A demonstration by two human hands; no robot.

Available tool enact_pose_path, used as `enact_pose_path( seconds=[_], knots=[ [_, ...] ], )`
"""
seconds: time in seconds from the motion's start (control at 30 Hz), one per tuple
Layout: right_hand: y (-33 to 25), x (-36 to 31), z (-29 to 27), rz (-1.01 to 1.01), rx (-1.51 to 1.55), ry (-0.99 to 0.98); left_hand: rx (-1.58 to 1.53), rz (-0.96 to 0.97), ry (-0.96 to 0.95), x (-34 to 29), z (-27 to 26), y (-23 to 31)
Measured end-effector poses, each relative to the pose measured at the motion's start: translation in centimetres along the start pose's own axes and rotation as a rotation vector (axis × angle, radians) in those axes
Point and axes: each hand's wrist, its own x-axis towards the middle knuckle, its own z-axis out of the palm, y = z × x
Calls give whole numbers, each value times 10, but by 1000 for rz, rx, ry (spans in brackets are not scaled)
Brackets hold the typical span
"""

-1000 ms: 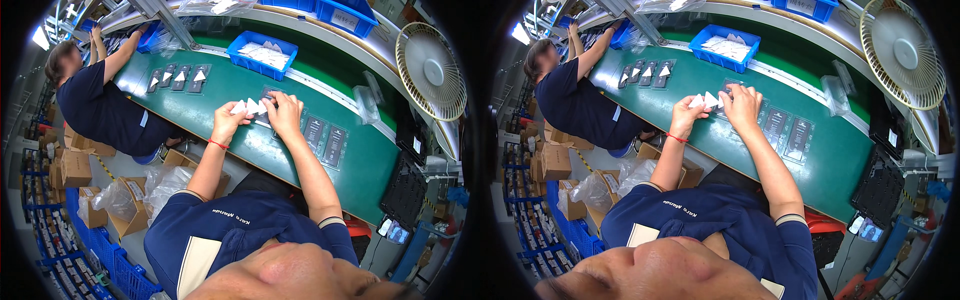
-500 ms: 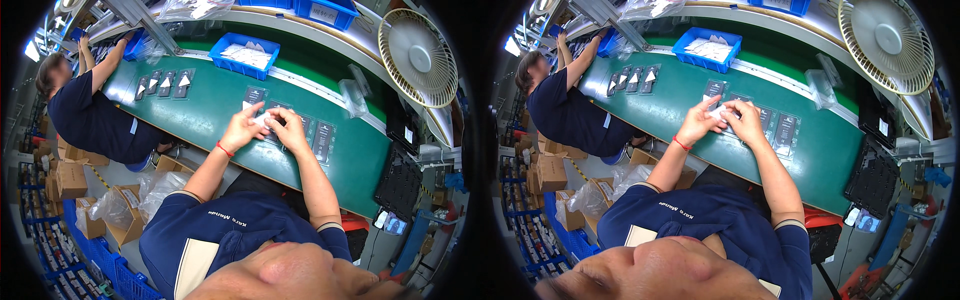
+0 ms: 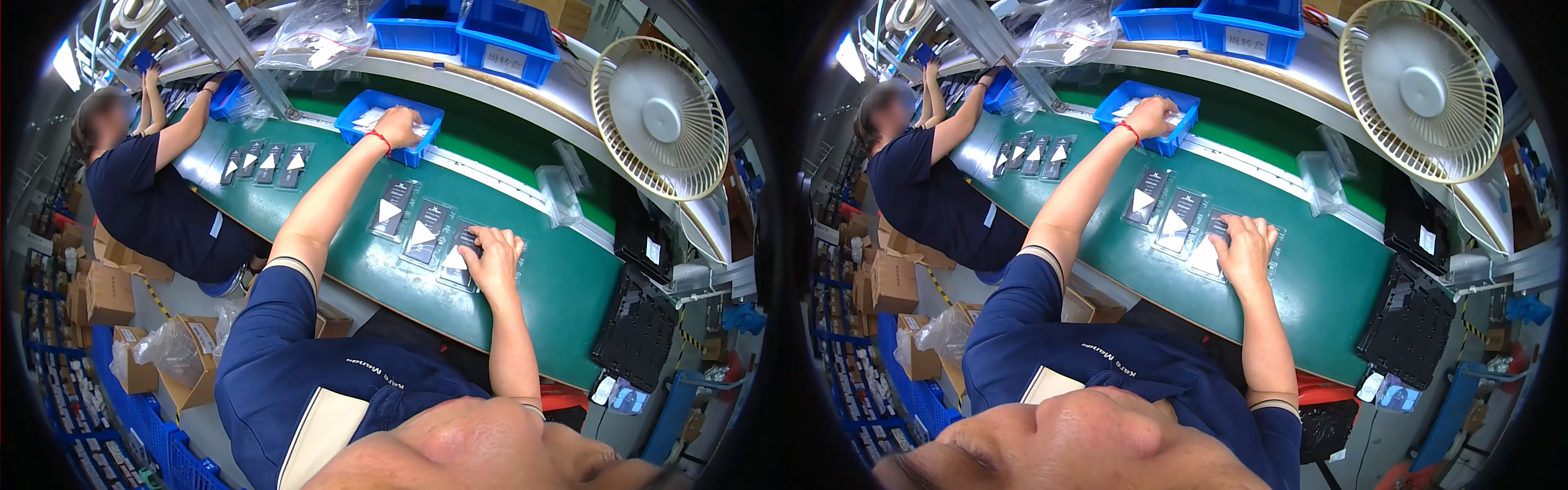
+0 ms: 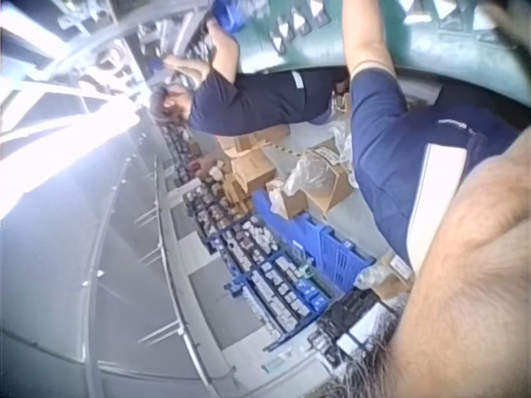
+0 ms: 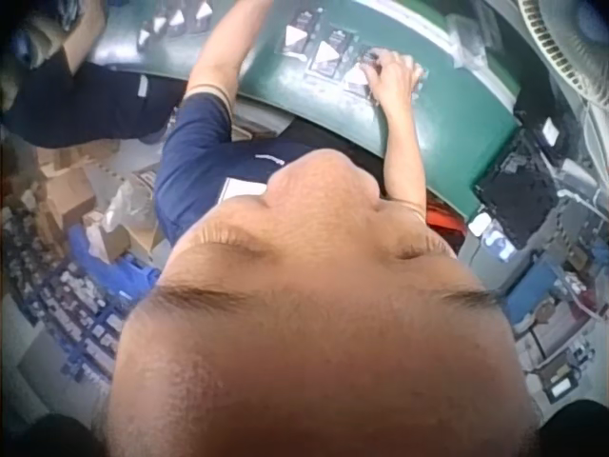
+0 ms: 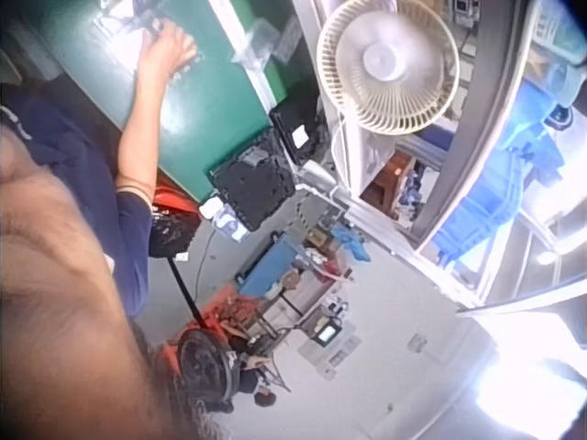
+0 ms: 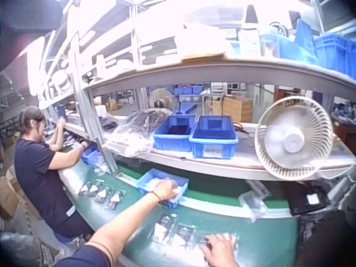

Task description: The person repeatedly picks up small black electronic devices and places them into clear plastic clamshell packaging. They then take white triangular inserts from a blue bin and place them into the packaging with the devices. The person arranges the packaged items on the green workbench.

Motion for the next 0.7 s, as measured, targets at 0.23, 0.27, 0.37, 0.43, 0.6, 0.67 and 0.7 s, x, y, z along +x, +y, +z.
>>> enact_pose_path(
  seconds=[0.23, 0.27, 0.37, 0.43, 0.6, 0.67, 0.7],
  knots=[
    [18, 5, -10, 103, 32, 63, -353, -114, 153, -10, -18, 11],
    [20, 5, -11, 106, 35, 72, -381, -163, 239, -17, -27, 24],
    [30, 10, -20, 134, 33, 164, -341, -122, 434, -60, -39, 76],
    [41, 9, -26, 182, 62, 238, -506, 65, 482, -97, -7, 115],
    [68, 6, -36, 332, 105, 395, -425, 394, 285, -154, 54, 223],
    [67, 6, -37, 322, 172, 406, -369, 463, 155, -162, 71, 232],
    [66, 6, -36, 316, 211, 413, -342, 459, 123, -164, 69, 235]
  ],
)
